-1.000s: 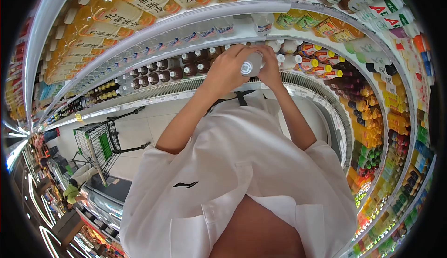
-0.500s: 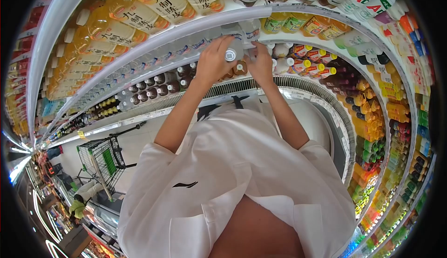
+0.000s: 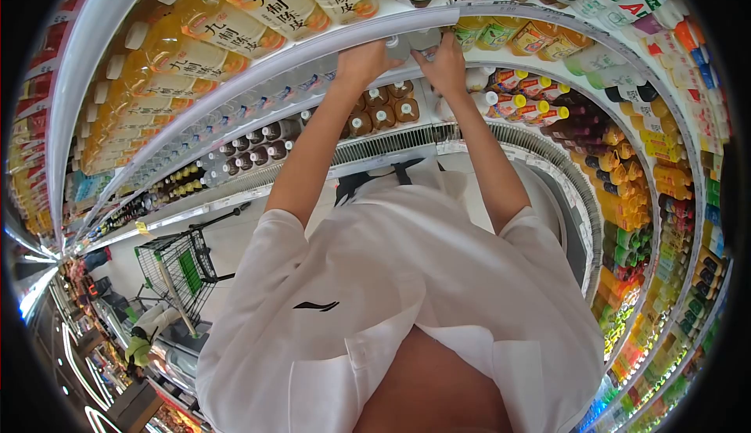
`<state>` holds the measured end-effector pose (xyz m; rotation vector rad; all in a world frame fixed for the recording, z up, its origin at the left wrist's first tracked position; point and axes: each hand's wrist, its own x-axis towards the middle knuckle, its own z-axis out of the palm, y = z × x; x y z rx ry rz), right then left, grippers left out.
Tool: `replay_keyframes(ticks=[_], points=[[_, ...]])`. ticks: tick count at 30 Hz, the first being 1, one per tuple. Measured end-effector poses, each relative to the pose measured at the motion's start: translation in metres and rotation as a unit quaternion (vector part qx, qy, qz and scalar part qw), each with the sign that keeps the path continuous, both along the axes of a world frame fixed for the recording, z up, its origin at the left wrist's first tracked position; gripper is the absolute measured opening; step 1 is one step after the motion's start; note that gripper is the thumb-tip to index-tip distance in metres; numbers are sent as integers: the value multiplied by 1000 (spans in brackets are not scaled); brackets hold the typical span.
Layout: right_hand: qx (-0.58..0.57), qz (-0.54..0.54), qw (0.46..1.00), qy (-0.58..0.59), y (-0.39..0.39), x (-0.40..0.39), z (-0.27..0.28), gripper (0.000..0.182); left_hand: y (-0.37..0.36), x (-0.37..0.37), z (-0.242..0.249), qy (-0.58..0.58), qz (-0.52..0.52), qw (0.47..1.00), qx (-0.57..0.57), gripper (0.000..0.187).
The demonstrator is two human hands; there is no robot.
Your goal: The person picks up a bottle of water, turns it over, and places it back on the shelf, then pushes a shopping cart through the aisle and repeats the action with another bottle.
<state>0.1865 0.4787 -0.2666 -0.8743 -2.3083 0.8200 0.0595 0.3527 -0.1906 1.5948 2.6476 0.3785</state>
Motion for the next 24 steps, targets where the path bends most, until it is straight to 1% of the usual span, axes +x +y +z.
replay_keyframes(ticks=[1, 2, 3, 5, 7, 9, 12, 13, 15, 16, 17, 18, 19, 21, 22, 24], points=[[-2, 0, 1000, -2, 2, -1, 0, 72, 1, -1, -4, 27, -1, 1000, 11, 79], [32, 7, 999, 13, 4, -1, -1, 71, 2, -1, -8, 53, -1, 998, 22, 79], [65, 14, 997, 29, 7, -1, -1, 70, 3, -3, -9, 50, -1, 999, 21, 79], [68, 18, 997, 15, 12, -1, -2, 70, 6, -7, -10, 7, 22, 1000, -15, 81], [70, 25, 997, 1, 14, -2, -2, 70, 7, -10, -15, 11, 17, 1000, -15, 82], [38, 22, 998, -33, 15, -5, -1, 70, 7, -12, -16, 16, 13, 1000, -15, 83], [15, 41, 997, -56, 20, -6, 0, 71, 8, -13, -16, 20, 12, 999, -48, 84], [13, 43, 997, -56, 22, -6, -2, 71, 8, -12, -17, 2, 20, 999, -48, 80], [41, 54, 997, -39, 23, -8, 1, 80, 7, -13, -21, -14, 31, 998, -50, 77], [40, 55, 997, -39, 20, -7, 5, 80, 7, -12, -23, 3, 35, 999, -39, 80], [16, 36, 999, -37, 18, -4, 8, 84, 7, -12, -24, 19, 38, 999, -28, 84], [-7, 17, 999, -34, 14, -2, 14, 89, 8, -13, -26, 20, 37, 999, -28, 84], [-6, 16, 999, -33, 12, -2, 15, 89, 9, -14, -28, 37, 27, 999, -25, 84], [-16, 1, 997, -73, 7, -1, 16, 95, 10, -16, -31, 53, 19, 998, -24, 84], [-17, 2, 997, -72, 6, 0, 14, 95, 10, -17, -32, 49, 24, 998, -29, 83], [-44, 12, 998, -39, 4, 0, 9, 85, 10, -15, -27, 49, 26, 998, -34, 82]])
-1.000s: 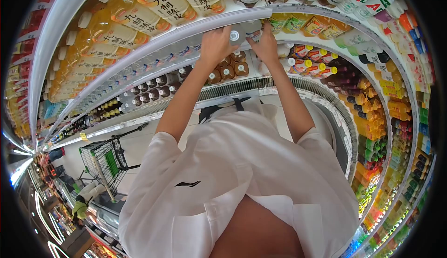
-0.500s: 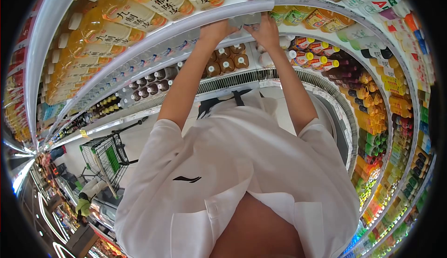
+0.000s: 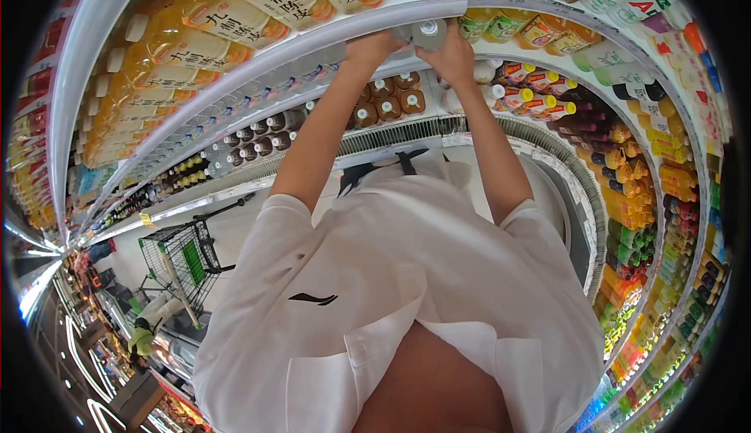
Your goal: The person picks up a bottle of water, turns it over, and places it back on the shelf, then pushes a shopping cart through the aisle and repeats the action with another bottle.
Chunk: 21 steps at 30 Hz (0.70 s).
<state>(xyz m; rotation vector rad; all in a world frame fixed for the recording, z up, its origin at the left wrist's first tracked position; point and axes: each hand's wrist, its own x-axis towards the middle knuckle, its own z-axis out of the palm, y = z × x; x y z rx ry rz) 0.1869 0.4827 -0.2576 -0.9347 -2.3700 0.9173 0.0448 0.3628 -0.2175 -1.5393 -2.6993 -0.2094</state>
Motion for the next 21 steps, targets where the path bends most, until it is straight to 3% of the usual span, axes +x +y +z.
replay_keyframes(ticks=[3, 5, 6, 9, 11, 13, 15, 17, 21], points=[[-2, -17, 997, 77, -19, 20, 1, 81, -1, 7, 21, -33, -15, 999, -29, 77], [-6, -45, 983, 176, -38, 37, 4, 74, -10, 5, 9, 92, -71, 992, 48, 72], [-17, -65, 973, 219, -47, 46, 8, 71, -13, 8, 9, 80, -62, 992, 70, 70], [-27, -79, 976, 202, -72, 79, 48, 72, -13, 4, 3, 25, -49, 998, 25, 69], [-60, -60, 969, 231, -77, 98, 46, 72, -10, 8, 9, 22, -48, 998, 20, 68], [-208, -48, 958, 190, -83, 118, 49, 78, -9, 9, 10, 47, -54, 996, 47, 66], [-221, -41, 948, 225, -91, 132, 50, 76, -9, 10, 11, 40, -53, 997, 44, 65], [-254, -56, 954, 147, -98, 146, 58, 79, -10, 12, 13, 32, -52, 997, 41, 65], [-282, -61, 942, 172, -105, 157, 63, 82, -8, 14, 14, 45, -43, 998, 19, 63]])
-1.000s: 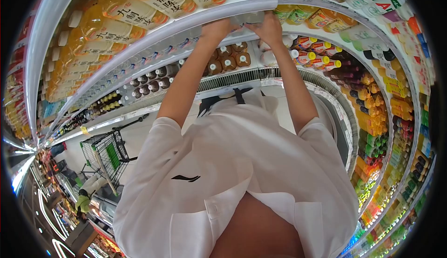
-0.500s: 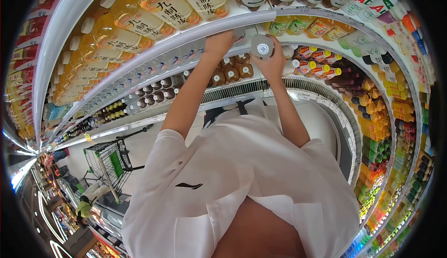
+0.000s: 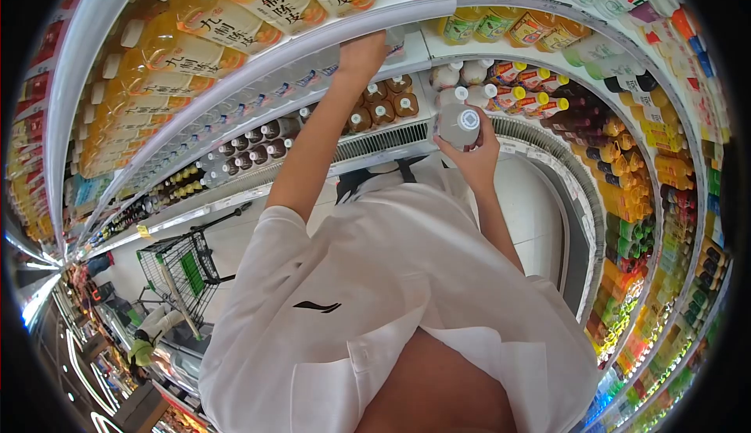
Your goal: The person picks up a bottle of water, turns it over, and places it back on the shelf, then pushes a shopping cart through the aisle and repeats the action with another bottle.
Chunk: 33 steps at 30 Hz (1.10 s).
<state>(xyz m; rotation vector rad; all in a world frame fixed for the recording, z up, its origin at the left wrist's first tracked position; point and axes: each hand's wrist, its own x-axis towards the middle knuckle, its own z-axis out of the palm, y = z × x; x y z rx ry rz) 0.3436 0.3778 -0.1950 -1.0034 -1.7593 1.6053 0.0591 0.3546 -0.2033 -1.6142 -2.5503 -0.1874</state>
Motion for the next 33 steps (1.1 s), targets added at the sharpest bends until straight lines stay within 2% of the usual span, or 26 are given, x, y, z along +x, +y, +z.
replay_keyframes(ticks=[2, 4, 6, 8, 10, 12, 13, 14, 15, 16, 17, 18, 19, 20, 21, 22, 23, 24, 26, 27, 28, 30, 31, 32, 33], points=[[-21, -1, 1000, 7, 0, 1, 4, 81, 0, 2, 0, -1, 4, 1000, -2, 63], [-37, -6, 999, 11, 4, 2, 6, 80, -1, 4, 4, -59, 25, 998, -25, 59], [-55, -11, 998, 15, 11, 1, 11, 78, -6, 22, 8, -42, 34, 999, -4, 55], [-73, 3, 994, 84, 18, -2, 22, 73, -15, 43, 17, -25, 40, 999, 14, 52], [-102, 15, 990, 98, 29, -2, 29, 69, -27, 62, 29, -20, -91, 960, 263, 44], [-129, 31, 985, 112, 36, -4, 37, 66, -36, 80, 37, -50, -78, 965, 246, 40], [-160, 57, 977, 128, 39, -7, 41, 65, -37, 88, 35, -305, -30, 934, 185, 40], [-190, 84, 968, 143, 41, -9, 43, 63, -38, 92, 34, -539, 20, 835, 110, 41], [-190, 85, 968, 142, 43, -12, 44, 63, -37, 88, 31, -649, 26, 760, 8, 59], [-227, 124, 949, 178, 46, -15, 43, 65, -40, 95, 45, -648, 28, 761, 10, 59], [-263, 164, 927, 213, 46, -18, 44, 66, -46, 105, 62, -796, 67, 601, -2, 66], [-263, 166, 926, 214, 44, -21, 48, 66, -48, 110, 73, -905, 101, 413, -14, 74], [-258, 159, 922, 243, 40, -24, 54, 69, -55, 102, 53, -954, -59, 291, -49, 84], [-255, 151, 916, 270, 38, -25, 59, 73, -60, 105, 50, -954, -58, 290, -49, 84], [-256, 151, 916, 270, 39, -26, 64, 73, -66, 114, 59, -979, -48, 198, 14, 85], [-277, 232, 884, 296, 40, -28, 70, 73, -71, 121, 64, -991, -37, 104, 76, 86], [-294, 313, 845, 319, 42, -29, 76, 74, -75, 128, 58, -985, -69, 103, 121, 88], [-294, 315, 844, 319, 44, -29, 81, 74, -75, 126, 62, -985, -69, 104, 123, 88], [-292, 320, 861, 265, 42, -25, 89, 66, -77, 120, 71, -982, -152, 68, 88, 89], [-241, 256, 880, 320, 35, -27, 88, 57, -81, 119, 65, -977, -151, 102, 112, 87], [-245, 255, 878, 322, 30, -30, 91, 57, -81, 116, 81, -977, -147, 103, 112, 87], [-173, 28, 970, 169, 25, -33, 102, 50, -77, 107, 123, -930, -41, 345, 117, 82], [-152, 47, 977, 141, 19, -30, 108, 58, -76, 109, 138, -918, 53, 353, 172, 66], [-153, 48, 977, 141, 11, -27, 108, 58, -76, 111, 146, -918, 54, 353, 173, 66], [-134, 79, 973, 171, 1, -26, 102, 66, -74, 114, 151, -875, 65, 433, 208, 60]])
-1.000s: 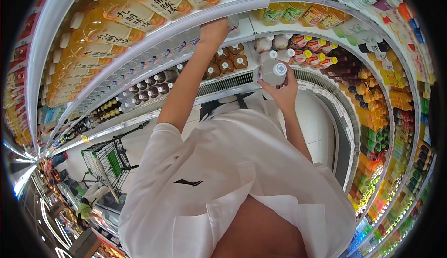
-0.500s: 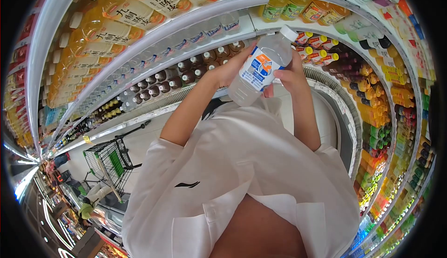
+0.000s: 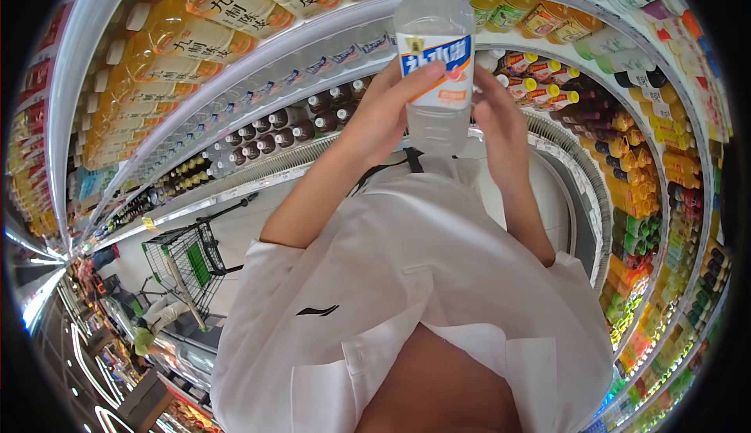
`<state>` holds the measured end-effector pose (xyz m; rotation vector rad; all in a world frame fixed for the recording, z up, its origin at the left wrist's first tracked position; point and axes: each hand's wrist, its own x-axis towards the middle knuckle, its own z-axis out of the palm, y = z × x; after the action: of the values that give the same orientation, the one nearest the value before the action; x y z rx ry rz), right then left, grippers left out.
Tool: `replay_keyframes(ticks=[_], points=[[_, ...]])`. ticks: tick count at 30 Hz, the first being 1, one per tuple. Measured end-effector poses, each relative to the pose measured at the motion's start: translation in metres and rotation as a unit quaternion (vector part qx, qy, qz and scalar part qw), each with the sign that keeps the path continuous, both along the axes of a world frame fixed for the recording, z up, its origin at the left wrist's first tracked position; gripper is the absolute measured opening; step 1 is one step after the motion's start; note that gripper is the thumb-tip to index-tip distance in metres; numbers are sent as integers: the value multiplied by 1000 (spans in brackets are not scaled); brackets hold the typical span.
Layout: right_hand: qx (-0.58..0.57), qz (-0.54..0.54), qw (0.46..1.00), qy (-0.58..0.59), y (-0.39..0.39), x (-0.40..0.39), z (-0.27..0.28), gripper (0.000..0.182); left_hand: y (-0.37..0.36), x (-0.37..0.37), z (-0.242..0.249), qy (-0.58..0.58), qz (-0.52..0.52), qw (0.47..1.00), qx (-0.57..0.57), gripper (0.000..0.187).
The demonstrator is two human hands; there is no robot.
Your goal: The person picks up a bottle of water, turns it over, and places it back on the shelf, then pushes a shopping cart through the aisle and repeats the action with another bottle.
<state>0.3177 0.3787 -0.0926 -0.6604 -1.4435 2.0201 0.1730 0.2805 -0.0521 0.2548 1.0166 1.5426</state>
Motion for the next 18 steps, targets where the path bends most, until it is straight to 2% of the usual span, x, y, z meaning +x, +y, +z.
replay_keyframes(ticks=[1, 2, 6, 7, 8, 9, 10, 11, 12, 13, 15, 16, 17, 18], points=[[20, 23, 999, 35, -8, 0, -6, 75, 1, 1, 4, 89, 40, 995, -15, 57], [83, 51, 995, 10, -14, -1, -11, 88, 2, 2, 7, 43, 56, 997, -13, 55], [85, 70, 990, -86, -21, -7, 2, 85, -2, 7, -4, 120, 61, 990, -33, 57], [84, 72, 990, -87, -22, -3, 1, 85, -3, 9, -4, 192, 89, 977, -11, 57], [-20, 118, 989, -83, -23, 3, -1, 86, -4, 10, -4, 263, 117, 958, 11, 57], [-124, 162, 976, -78, -23, 8, -4, 87, -6, 4, -4, 263, 119, 957, 10, 57], [-125, 162, 976, -78, -20, 10, -9, 87, -9, -7, -3, 151, 120, 979, 68, 57], [-282, 310, 905, 80, -15, 9, -14, 89, -7, -16, -1, 37, 120, 984, 125, 56], [-417, 434, 764, 233, -13, 10, -18, 92, 1, -22, 4, 44, 84, 983, 157, 62], [-418, 435, 764, 231, -20, 7, -22, 92, 3, -25, 10, 44, 86, 983, 157, 62], [-458, 505, 641, 352, -33, -2, -26, 98, 5, -31, 20, 176, 22, 979, 97, 60], [-458, 505, 641, 352, -34, 0, -19, 98, 7, -31, 21, 181, 41, 980, 68, 57], [-464, 415, 735, 268, -35, 4, -7, 96, 8, -32, 20, 181, 40, 980, 68, 57], [-460, 314, 811, 178, -36, 7, 0, 93, 7, -34, 17, 181, 73, 981, 18, 53]])
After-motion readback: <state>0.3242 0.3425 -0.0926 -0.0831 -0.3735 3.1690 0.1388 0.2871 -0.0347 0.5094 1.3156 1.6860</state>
